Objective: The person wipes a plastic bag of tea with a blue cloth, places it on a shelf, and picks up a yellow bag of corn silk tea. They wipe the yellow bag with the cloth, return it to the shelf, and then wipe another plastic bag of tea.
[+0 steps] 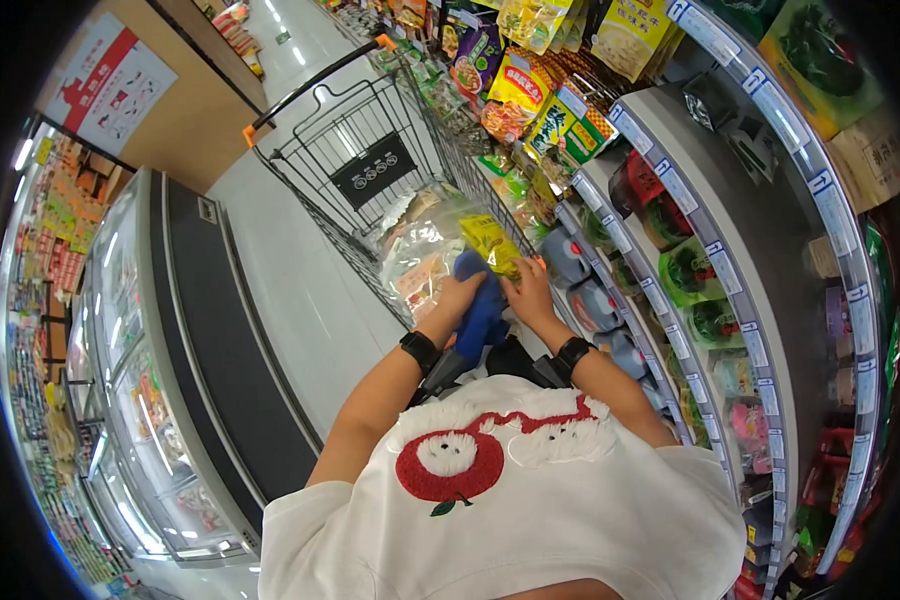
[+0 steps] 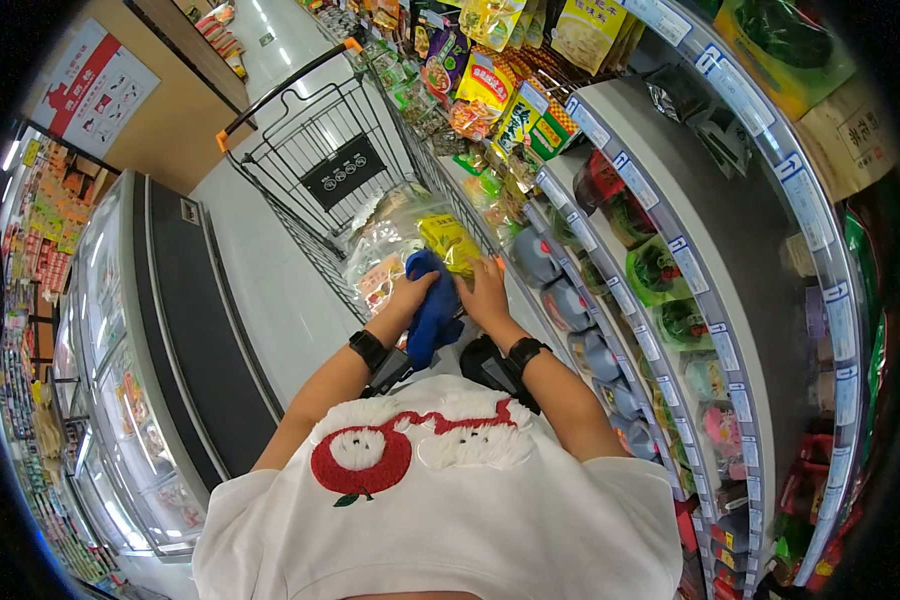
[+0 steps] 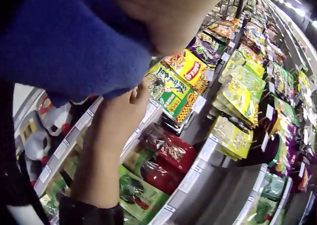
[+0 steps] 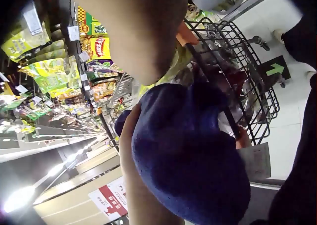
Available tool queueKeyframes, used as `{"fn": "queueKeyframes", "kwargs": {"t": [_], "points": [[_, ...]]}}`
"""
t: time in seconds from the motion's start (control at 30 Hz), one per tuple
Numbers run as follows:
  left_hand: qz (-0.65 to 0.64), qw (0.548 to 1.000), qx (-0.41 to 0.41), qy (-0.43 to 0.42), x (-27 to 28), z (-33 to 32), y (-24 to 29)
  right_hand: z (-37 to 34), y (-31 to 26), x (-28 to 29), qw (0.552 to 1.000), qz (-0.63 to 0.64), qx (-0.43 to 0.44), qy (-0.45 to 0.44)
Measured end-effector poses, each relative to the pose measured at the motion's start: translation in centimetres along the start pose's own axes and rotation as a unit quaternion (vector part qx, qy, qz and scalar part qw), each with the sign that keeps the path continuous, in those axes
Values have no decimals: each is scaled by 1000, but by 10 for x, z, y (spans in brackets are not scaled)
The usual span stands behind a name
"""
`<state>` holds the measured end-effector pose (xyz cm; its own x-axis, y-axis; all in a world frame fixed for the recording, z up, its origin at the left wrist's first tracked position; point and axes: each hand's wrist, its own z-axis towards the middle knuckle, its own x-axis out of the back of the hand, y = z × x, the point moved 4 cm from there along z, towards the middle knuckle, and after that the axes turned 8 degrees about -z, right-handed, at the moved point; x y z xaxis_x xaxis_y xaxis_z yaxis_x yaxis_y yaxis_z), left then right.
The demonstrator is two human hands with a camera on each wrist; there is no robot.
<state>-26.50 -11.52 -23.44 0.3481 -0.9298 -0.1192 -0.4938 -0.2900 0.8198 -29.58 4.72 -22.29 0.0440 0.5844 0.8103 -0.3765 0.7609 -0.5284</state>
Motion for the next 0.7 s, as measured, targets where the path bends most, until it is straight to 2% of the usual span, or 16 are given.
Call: {"fn": "queueKeyframes", "kwargs": {"t": [0.03,0.1,0.13,0.17,0.23,0.27,0.33,0.4,0.47,0.5,0.6,0.63,0.7], "points": [[-43,998,15,-41,-1,-7,3,-4,1,-2,994,91,-43,-35],[-117,984,51,-121,-4,-27,11,-17,3,-6,949,268,-128,-103],[-147,974,72,-160,-7,-42,19,-26,6,-8,887,402,-171,-148],[-177,959,94,-198,-10,-58,25,-38,8,-10,802,526,-210,-189],[-166,965,66,-192,-16,-89,35,-61,-17,11,657,653,-300,-226],[-160,967,52,-190,-18,-100,35,-76,-23,14,630,672,-313,-231],[-91,965,16,-243,-22,-116,27,-107,-28,19,575,706,-339,-235],[-9,955,-13,-296,-27,-129,10,-138,-30,21,555,728,-332,-227],[89,931,-44,-351,-34,-126,-23,-161,-39,34,566,729,-308,-232],[128,905,-136,-383,-37,-116,-49,-171,-41,39,540,746,-330,-208],[260,857,-226,-382,-57,-141,-49,-193,-38,67,566,741,-329,-150],[272,852,-246,-374,-69,-153,-41,-203,-30,72,561,745,-339,-122],[265,843,-220,-412,-90,-165,-44,-225,-11,79,558,744,-361,-65]]}}
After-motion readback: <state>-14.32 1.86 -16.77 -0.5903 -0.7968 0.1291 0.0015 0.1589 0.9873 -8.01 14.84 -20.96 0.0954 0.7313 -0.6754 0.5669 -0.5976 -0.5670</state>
